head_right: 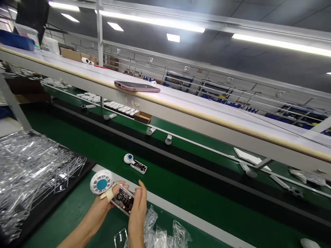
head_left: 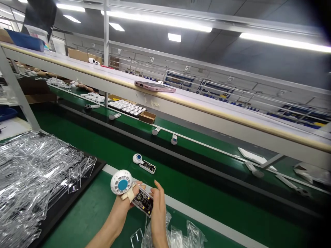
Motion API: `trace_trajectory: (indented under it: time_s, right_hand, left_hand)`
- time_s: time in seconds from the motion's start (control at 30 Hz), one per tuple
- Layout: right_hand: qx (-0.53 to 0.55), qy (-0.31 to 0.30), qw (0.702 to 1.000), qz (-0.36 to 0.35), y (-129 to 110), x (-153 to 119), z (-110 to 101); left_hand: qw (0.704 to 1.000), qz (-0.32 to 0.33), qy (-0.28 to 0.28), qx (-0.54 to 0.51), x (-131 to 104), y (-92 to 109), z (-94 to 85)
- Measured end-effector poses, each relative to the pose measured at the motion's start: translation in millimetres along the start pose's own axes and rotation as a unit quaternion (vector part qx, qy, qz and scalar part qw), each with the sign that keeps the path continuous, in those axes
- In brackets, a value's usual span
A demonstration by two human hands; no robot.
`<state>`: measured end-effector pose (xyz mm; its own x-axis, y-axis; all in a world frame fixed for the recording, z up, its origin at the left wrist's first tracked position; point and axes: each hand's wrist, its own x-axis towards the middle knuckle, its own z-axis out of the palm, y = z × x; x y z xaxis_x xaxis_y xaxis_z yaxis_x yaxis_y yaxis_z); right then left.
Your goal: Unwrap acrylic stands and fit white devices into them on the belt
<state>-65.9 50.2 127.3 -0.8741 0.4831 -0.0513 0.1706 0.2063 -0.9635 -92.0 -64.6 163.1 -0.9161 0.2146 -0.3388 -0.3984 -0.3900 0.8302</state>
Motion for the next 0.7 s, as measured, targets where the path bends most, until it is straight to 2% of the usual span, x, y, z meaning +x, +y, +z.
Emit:
trace_trajectory:
  time_s: [0.07,0.1,0.17,0.27,0.37,0.47,0.6,0.7]
  right_hand:
    - [0.073,0.051,0.993,0.074,1.2,11.6,9.0]
    - [0.091,0.071,0.990,0.087,0.9,15.8,13.2]
    - [0.106,0.104,0.986,0.079,-2.7,19.4,19.9]
    - [0.119,0.141,0.981,0.054,-13.4,15.0,25.0]
    - [0.133,0.139,0.980,0.043,-19.8,8.7,26.7]
    - [0.138,0.124,0.982,0.043,-16.4,8.3,29.0]
    - [0.150,0.085,0.982,0.077,-11.8,11.3,30.4]
    - [0.130,0.107,0.983,0.068,-16.8,8.7,25.7]
  left_hand:
    - [0.998,0.049,0.031,0.016,-7.4,-0.7,1.6]
    - [0.996,0.075,0.045,0.028,-10.1,-1.0,1.5]
    - [0.992,0.104,0.055,0.035,-11.9,-2.0,-0.9]
    - [0.998,0.068,0.012,-0.011,-7.4,-6.4,-8.8]
    - [0.998,0.029,-0.007,-0.057,-1.8,-15.3,-18.5]
    - [0.996,0.032,0.022,-0.080,1.1,-25.3,-26.4]
    - [0.996,0.045,0.054,-0.056,8.3,-31.4,-29.9]
    - [0.996,0.045,0.050,-0.056,15.1,-30.4,-27.8]
